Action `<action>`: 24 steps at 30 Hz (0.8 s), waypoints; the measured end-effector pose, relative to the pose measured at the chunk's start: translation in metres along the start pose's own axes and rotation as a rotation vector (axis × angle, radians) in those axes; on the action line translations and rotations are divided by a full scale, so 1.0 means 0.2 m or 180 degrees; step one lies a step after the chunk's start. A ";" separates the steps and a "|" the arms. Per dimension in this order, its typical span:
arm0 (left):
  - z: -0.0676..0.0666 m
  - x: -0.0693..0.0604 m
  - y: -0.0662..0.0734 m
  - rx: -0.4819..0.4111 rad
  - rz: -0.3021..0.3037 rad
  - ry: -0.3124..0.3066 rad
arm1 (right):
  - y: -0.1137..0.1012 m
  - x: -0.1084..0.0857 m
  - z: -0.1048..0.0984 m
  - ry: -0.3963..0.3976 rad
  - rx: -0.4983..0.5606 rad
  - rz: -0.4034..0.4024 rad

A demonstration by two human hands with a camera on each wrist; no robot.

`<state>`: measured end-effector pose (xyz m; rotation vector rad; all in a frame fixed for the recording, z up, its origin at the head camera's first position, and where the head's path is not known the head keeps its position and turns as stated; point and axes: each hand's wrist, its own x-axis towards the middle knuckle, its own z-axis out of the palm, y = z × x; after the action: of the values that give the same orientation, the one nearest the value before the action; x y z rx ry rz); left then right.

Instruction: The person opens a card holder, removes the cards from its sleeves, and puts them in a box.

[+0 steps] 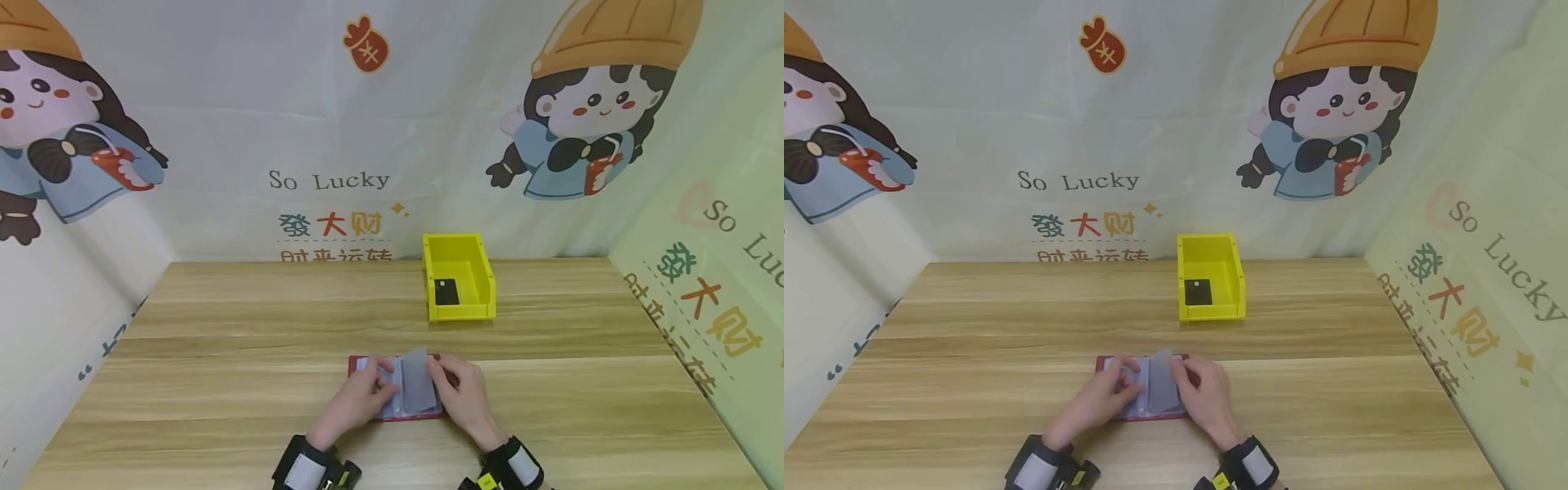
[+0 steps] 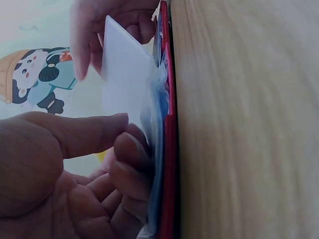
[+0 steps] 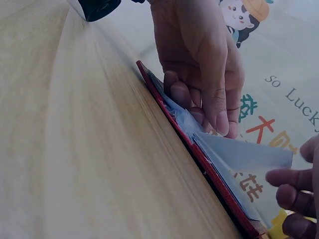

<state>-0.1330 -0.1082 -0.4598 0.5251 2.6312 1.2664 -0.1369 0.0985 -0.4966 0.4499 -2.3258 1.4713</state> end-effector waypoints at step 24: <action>-0.05 0.03 0.03 -0.0673 -0.0428 0.0502 | 0.01 -0.01 0.01 -0.0966 0.0219 -0.0357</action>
<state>-0.1411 -0.1097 -0.4498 0.2194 2.5598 1.5752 -0.1353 0.0981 -0.4998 0.8619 -2.4324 1.5220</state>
